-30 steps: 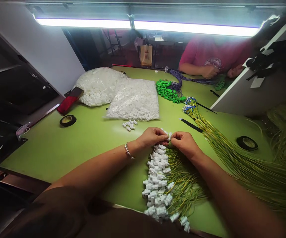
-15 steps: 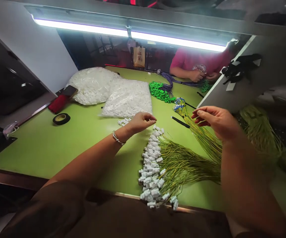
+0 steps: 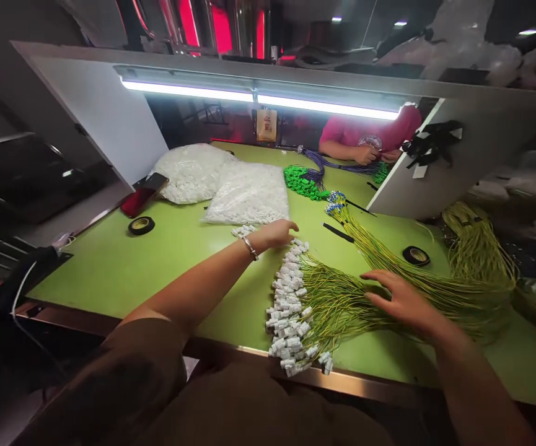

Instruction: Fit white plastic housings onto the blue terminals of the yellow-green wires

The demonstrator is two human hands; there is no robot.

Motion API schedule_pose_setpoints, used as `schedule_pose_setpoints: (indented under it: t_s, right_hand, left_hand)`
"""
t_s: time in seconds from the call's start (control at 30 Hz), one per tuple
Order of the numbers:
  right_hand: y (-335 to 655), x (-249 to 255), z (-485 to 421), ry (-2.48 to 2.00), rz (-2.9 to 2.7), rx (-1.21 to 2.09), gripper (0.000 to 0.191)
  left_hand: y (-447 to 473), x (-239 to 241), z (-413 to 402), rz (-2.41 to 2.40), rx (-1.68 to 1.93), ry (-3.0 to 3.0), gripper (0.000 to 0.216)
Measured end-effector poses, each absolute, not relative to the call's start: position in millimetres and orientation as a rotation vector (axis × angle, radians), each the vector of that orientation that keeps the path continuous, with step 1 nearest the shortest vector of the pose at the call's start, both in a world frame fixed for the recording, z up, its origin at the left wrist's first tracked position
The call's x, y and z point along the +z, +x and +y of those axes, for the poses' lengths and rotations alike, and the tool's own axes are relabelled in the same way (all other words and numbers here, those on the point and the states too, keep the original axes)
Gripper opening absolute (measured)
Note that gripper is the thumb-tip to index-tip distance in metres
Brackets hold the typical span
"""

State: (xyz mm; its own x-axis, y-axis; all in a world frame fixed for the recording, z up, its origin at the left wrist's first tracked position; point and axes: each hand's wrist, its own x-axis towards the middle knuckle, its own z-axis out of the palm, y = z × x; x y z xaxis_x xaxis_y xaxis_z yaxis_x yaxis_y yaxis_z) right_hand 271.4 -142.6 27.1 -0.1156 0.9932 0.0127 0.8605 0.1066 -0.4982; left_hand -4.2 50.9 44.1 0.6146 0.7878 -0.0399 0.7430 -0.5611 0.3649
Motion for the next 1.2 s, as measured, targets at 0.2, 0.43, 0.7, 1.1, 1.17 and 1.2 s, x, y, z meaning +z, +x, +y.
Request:
schedule_pose_setpoints:
  t_s: [0.2,0.43,0.7,1.1,1.17,1.2]
  right_hand:
    - [266.3,-10.6,-176.8,-1.701,-2.194,0.34,0.07]
    - [288.4,4.8,-185.0,-1.732,-2.305,0.431,0.079]
    - [269.4,13.5,-169.7,-1.957,-2.295,0.352,0.047]
    - [267.0,-3.7,-173.4,-1.996,-2.216,-0.015,0.028]
    - [269.5,-1.7,-172.6,-1.95,-2.195,0.04,0.029]
    - [269.9,0.7,-172.2,-1.915,-2.195,0.079,0.03]
  left_hand:
    - [-19.0,17.3,47.8,1.33,0.228,2.55,0.034]
    - [-52.4,42.9,40.0,1.26,0.461,2.553,0.034]
    - [37.1,87.0,-34.8,0.654,0.173,2.434,0.054]
    - [92.2,22.9,-107.7,0.81,0.186,2.968,0.036]
    - [89.7,23.1,-101.4,0.721,0.137,2.952,0.029]
    - [88.5,25.2,-97.6,0.672,0.107,2.932,0.028]
